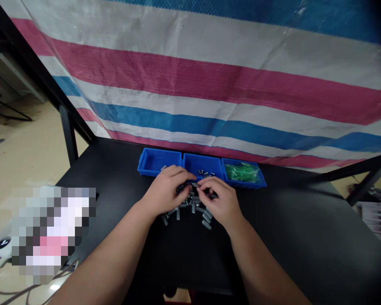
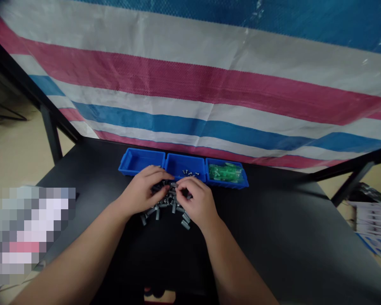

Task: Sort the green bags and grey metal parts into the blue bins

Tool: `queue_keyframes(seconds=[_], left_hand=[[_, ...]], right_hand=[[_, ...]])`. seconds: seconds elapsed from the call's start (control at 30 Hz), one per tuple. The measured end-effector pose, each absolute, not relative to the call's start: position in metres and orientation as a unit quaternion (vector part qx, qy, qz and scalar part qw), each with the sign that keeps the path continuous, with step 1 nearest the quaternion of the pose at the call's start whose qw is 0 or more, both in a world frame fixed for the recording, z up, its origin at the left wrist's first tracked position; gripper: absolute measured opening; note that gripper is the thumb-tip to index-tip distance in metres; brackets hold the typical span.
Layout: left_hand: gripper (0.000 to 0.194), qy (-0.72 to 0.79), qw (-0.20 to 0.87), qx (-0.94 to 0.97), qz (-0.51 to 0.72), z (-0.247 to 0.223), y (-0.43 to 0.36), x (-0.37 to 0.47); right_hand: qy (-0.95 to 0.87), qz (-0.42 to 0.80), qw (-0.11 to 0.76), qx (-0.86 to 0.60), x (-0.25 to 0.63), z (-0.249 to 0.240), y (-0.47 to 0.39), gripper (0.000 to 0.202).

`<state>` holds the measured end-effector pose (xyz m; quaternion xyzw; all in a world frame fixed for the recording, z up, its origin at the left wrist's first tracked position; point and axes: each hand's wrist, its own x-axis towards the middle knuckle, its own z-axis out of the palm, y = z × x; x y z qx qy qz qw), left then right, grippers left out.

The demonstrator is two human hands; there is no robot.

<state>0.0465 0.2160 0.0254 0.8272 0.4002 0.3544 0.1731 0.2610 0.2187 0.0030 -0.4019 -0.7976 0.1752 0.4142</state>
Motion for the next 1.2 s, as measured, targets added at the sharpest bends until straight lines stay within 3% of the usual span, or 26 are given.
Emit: queue_keyframes(seconds=[0.2,0.43,0.57,0.67,0.9,1.2], left_hand=[[0.017,0.385,0.188,0.823,0.372,0.020,0.218,0.045],[0.020,0.623,0.064,0.698,0.346,0.012,0.227,0.034],[0.023,0.670,0.048,0.684,0.285,0.007,0.228,0.036],[0.027,0.679,0.054,0.682,0.265,0.007,0.227,0.038],[0.031,0.682,0.057,0.690,0.236,0.011,0.226,0.040],[0.027,0.652,0.054,0.706,0.271,0.006,0.227,0.038]], right_hand=[[-0.771,0.220,0.453,-0.390,0.259,-0.002,0.216,0.005],[-0.841,0.223,0.257,-0.420,0.263,-0.007,0.222,0.016],[-0.849,0.202,0.223,-0.434,0.262,-0.008,0.223,0.018],[-0.850,0.204,0.243,-0.420,0.261,-0.008,0.222,0.019],[-0.789,0.164,0.399,-0.437,0.263,0.000,0.220,0.026],[-0.776,0.158,0.364,-0.490,0.265,-0.003,0.221,0.028]])
